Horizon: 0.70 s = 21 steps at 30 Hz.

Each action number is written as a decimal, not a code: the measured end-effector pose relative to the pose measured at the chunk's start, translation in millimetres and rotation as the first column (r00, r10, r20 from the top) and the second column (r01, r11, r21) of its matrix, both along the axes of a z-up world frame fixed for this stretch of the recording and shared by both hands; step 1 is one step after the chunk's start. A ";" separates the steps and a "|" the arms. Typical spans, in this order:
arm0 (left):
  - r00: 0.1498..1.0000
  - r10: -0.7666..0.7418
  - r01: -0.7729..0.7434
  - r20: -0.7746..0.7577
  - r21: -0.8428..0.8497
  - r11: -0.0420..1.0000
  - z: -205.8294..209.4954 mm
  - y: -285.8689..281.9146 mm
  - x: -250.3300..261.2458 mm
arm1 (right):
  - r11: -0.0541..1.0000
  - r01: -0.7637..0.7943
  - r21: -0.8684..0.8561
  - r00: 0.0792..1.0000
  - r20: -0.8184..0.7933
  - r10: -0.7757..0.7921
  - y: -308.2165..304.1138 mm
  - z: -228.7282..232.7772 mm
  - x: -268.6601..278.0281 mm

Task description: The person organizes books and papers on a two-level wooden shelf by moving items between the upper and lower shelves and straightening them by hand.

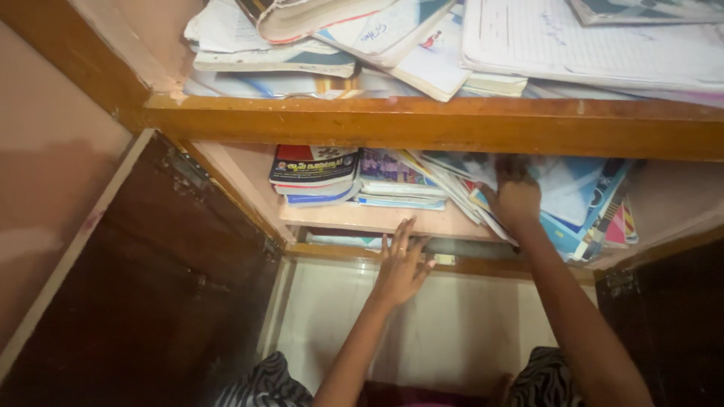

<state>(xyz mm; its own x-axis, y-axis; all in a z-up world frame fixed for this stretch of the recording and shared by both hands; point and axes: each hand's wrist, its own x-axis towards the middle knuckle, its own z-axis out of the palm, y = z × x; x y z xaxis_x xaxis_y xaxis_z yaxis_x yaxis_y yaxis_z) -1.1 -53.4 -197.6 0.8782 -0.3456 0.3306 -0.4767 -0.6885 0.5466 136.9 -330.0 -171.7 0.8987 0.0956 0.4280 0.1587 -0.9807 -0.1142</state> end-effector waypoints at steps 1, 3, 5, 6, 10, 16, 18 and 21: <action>1.000 0.009 -0.009 -0.017 0.006 1.000 -1.7 0.1 1.3 | 0.999 0.018 -0.028 0.999 -0.045 -0.019 0.8 -4.7 0.4; 0.999 0.010 -0.009 -0.040 0.013 1.000 -4.4 -3.8 0.3 | 0.998 0.042 -0.055 0.994 -0.096 -0.047 2.7 -18.0 -3.2; 0.999 0.026 -0.027 -0.044 -0.033 0.999 -4.1 -7.7 1.9 | 0.964 0.016 -0.265 0.988 0.151 0.025 8.5 -31.4 -5.6; 0.999 0.027 -0.029 -0.038 -0.033 0.999 -2.5 -9.7 4.5 | 0.964 0.017 -0.265 0.987 0.157 0.026 9.7 -36.2 -8.9; 0.998 0.060 -0.058 -0.020 0.063 0.996 7.5 -19.4 15.3 | 0.894 -0.012 -0.449 0.975 0.195 0.110 9.9 -45.2 -36.3; 0.989 0.120 -0.135 0.081 0.216 0.967 36.9 -30.4 32.4 | 0.926 -0.158 -0.343 0.954 0.188 0.232 12.2 -32.3 -62.3; 0.986 0.134 -0.159 0.102 0.293 0.943 43.2 -37.9 34.5 | 0.924 -0.180 -0.338 0.955 0.163 0.246 13.6 -26.6 -71.4; 0.938 0.148 -0.301 0.314 0.524 0.797 50.5 -48.7 47.3 | 0.948 -0.281 -0.152 0.960 -0.031 0.280 23.8 -16.0 -89.4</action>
